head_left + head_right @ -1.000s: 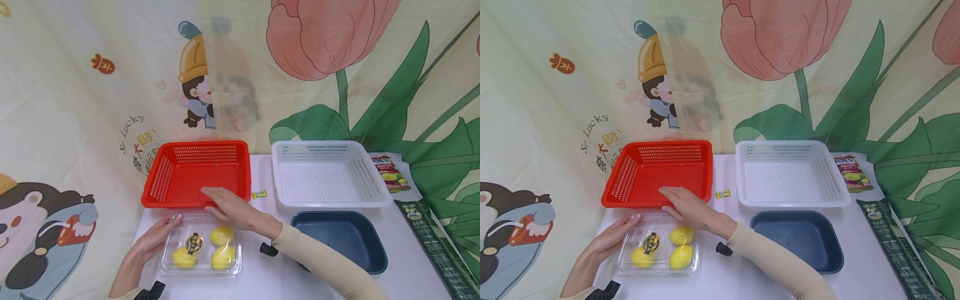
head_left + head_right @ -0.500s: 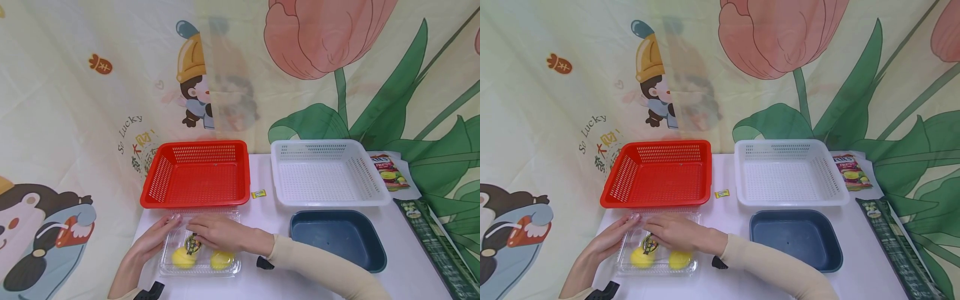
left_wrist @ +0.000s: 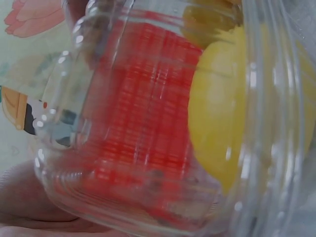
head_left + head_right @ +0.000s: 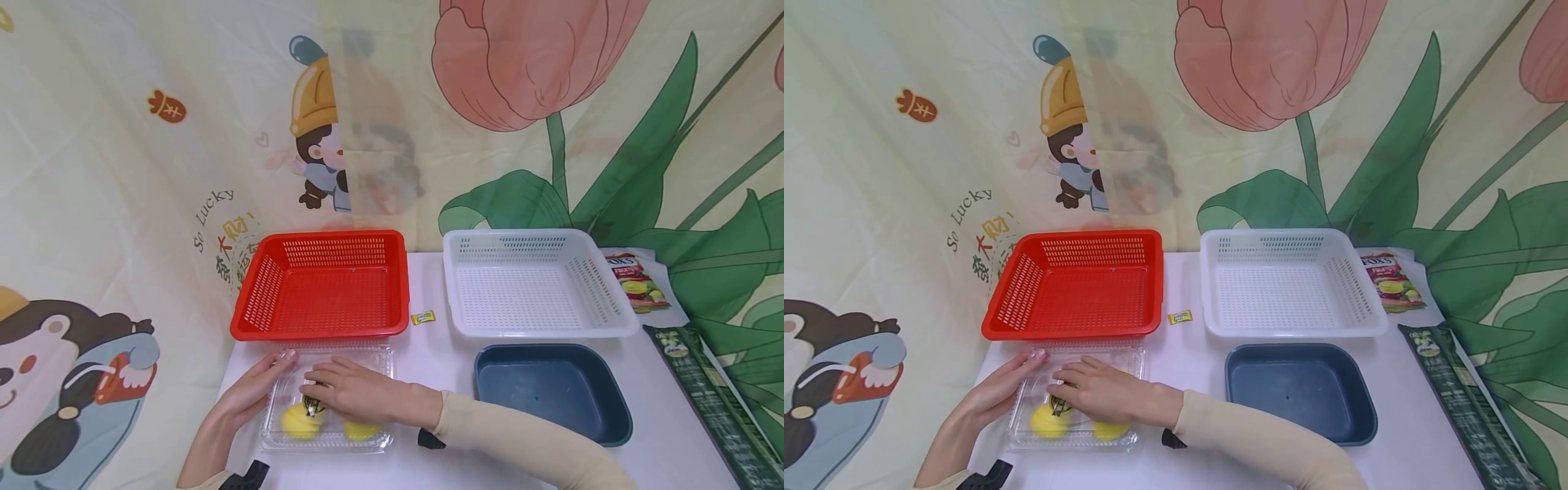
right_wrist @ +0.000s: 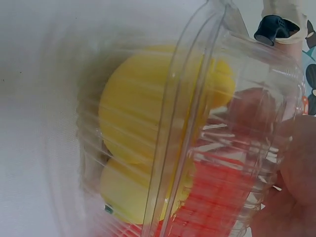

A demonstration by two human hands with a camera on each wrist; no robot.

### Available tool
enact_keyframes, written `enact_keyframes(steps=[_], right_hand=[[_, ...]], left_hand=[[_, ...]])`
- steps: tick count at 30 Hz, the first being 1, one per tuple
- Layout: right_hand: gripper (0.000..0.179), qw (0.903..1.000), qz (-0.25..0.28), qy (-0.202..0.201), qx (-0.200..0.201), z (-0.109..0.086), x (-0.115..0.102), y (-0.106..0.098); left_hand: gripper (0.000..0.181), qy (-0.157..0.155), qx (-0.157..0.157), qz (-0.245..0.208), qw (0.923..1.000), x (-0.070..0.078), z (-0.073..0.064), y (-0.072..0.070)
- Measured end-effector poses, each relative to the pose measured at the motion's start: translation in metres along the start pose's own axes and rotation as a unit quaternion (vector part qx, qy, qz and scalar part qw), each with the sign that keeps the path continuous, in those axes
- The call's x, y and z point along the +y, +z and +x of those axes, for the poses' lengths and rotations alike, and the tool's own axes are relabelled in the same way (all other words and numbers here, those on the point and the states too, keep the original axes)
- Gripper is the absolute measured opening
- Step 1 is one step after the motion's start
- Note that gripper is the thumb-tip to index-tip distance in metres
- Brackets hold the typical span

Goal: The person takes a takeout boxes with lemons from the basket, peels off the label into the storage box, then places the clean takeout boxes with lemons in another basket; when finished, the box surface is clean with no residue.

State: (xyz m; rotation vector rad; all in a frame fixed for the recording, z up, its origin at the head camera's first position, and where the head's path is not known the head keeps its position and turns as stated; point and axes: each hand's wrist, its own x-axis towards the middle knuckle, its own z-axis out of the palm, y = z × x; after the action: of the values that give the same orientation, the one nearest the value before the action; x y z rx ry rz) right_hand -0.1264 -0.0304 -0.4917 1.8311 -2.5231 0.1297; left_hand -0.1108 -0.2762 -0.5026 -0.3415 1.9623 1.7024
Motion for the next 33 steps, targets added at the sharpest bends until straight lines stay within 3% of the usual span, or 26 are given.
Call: enact_keyframes(steps=[19, 33], right_hand=[[0.036, 0.9986, 0.016, -0.017, 0.047, -0.0014, -0.0030, -0.0048], [0.032, 0.9986, 0.027, -0.015, 0.043, 0.0007, -0.0041, -0.0054]], left_hand=[[0.075, 0.004, -0.010, -0.010, 0.9999, -0.0002, -0.0011, -0.0009], [0.076, 0.001, -0.008, -0.007, 0.9999, -0.0002, -0.0005, -0.0005]])
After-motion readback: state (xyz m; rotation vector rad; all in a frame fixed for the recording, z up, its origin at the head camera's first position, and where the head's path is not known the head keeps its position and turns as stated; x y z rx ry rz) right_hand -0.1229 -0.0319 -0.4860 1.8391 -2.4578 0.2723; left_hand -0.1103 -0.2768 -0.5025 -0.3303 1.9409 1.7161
